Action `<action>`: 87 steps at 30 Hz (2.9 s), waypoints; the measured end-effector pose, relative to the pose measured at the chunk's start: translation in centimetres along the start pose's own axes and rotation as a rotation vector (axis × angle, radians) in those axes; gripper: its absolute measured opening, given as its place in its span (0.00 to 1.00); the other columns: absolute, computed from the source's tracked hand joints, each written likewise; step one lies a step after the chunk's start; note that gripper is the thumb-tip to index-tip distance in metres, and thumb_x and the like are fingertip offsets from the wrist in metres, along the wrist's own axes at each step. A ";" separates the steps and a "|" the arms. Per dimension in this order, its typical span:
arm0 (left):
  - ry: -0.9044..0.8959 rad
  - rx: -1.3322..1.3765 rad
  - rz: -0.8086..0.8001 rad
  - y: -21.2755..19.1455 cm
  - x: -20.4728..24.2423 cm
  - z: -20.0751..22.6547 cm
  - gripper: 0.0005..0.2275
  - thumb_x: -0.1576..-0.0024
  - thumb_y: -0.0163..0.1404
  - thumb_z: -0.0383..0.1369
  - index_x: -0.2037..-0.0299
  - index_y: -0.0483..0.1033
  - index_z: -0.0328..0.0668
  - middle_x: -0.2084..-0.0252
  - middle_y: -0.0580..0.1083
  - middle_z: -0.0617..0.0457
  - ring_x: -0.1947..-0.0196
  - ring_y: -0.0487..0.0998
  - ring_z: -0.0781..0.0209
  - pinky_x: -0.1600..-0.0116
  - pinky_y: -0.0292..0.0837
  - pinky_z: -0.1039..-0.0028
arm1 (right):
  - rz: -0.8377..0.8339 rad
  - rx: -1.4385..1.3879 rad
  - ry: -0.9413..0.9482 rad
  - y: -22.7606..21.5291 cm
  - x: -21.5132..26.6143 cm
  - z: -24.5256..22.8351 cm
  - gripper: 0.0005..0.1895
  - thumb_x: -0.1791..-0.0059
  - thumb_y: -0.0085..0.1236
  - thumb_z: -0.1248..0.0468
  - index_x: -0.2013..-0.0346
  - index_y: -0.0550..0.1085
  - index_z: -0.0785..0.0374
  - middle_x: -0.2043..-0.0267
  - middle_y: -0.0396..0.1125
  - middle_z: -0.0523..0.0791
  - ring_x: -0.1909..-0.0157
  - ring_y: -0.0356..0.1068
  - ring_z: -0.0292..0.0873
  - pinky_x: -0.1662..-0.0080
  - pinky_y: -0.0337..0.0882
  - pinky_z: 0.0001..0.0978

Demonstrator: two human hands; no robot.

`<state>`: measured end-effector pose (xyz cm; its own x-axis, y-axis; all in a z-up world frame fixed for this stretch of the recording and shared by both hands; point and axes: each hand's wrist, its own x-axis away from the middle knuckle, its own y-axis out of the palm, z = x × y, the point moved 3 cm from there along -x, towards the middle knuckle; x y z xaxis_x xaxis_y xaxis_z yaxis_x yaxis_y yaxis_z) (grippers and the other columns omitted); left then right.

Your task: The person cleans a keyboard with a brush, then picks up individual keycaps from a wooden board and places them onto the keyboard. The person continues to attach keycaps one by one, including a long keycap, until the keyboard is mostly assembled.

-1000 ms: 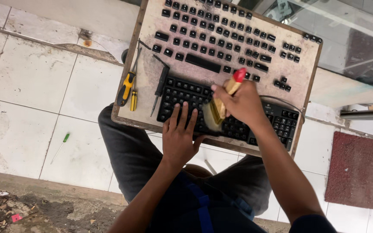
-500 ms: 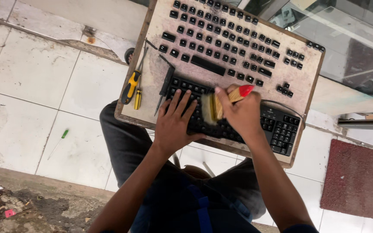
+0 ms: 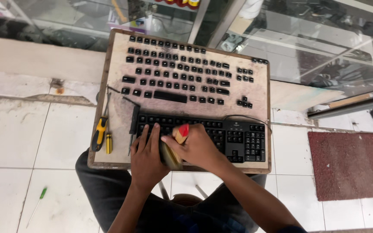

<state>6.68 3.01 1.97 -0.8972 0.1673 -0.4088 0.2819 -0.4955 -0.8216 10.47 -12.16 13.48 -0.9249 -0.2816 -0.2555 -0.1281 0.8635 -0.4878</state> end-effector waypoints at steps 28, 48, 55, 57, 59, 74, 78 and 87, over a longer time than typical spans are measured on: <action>-0.009 0.066 -0.095 -0.3 -0.2 0.1 0.61 0.60 0.66 0.70 0.20 0.54 0.43 0.27 0.69 0.46 0.20 0.58 0.44 0.28 0.58 0.47 | 0.281 0.257 -0.060 -5.2 2.4 -0.7 0.19 0.47 0.65 0.69 0.83 0.71 0.61 0.84 0.69 0.47 0.82 0.72 0.48 0.76 0.68 0.28; 0.188 0.152 -0.205 1.7 0.6 6.8 0.40 0.57 0.71 0.47 0.31 0.73 0.48 0.18 0.53 0.41 0.18 0.45 0.27 0.25 0.47 0.32 | 0.135 0.319 0.113 -9.4 6.6 3.5 0.17 0.49 0.67 0.63 0.81 0.75 0.63 0.87 0.67 0.51 0.83 0.70 0.51 0.74 0.67 0.37; 0.155 0.155 -0.282 5.1 1.6 7.8 0.24 0.36 0.54 0.39 0.29 0.69 0.54 0.19 0.56 0.46 0.18 0.49 0.38 0.20 0.46 0.39 | 0.024 0.244 0.222 -10.0 7.0 4.8 0.22 0.48 0.64 0.64 0.86 0.69 0.63 0.90 0.66 0.48 0.86 0.63 0.40 0.75 0.64 0.33; 0.141 0.125 -0.257 5.5 1.9 8.0 0.23 0.34 0.52 0.45 0.30 0.69 0.53 0.20 0.58 0.46 0.18 0.48 0.38 0.20 0.46 0.39 | 0.132 0.177 0.186 -11.3 7.3 3.7 0.19 0.49 0.67 0.64 0.84 0.75 0.61 0.89 0.66 0.46 0.84 0.66 0.39 0.73 0.64 0.29; 0.134 0.123 -0.230 5.4 2.0 8.3 0.22 0.32 0.50 0.47 0.30 0.69 0.53 0.20 0.58 0.46 0.18 0.49 0.38 0.20 0.47 0.40 | 0.239 0.247 0.135 -12.7 6.2 3.7 0.20 0.45 0.66 0.63 0.81 0.75 0.58 0.87 0.66 0.44 0.83 0.65 0.38 0.71 0.64 0.27; 0.149 0.151 -0.132 6.3 2.2 8.1 0.21 0.35 0.52 0.49 0.35 0.74 0.54 0.23 0.64 0.46 0.20 0.54 0.38 0.22 0.49 0.39 | 0.086 0.094 0.277 -10.0 6.7 6.7 0.21 0.45 0.59 0.63 0.82 0.79 0.64 0.81 0.75 0.54 0.81 0.72 0.46 0.72 0.71 0.39; 0.137 0.206 -0.146 5.3 1.7 8.1 0.21 0.35 0.51 0.50 0.38 0.76 0.50 0.24 0.66 0.45 0.20 0.55 0.38 0.22 0.48 0.40 | 0.170 -0.146 0.348 -10.3 7.5 7.1 0.20 0.42 0.56 0.60 0.76 0.78 0.67 0.74 0.78 0.52 0.84 0.69 0.38 0.78 0.72 0.27; -0.067 0.190 0.447 -3.4 -1.5 -1.3 0.12 0.42 0.60 0.34 0.49 0.85 0.53 0.43 0.77 0.51 0.45 0.75 0.45 0.39 0.72 0.53 | 0.436 -0.713 0.291 -5.1 11.1 13.0 0.11 0.41 0.52 0.66 0.61 0.75 0.74 0.45 0.72 0.59 0.63 0.78 0.44 0.73 0.79 0.27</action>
<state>7.53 5.54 4.85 -0.7242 -0.1498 -0.6731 0.5832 -0.6540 -0.4819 5.49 -25.12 2.21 -0.9855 0.1678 -0.0270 0.1548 0.9518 0.2647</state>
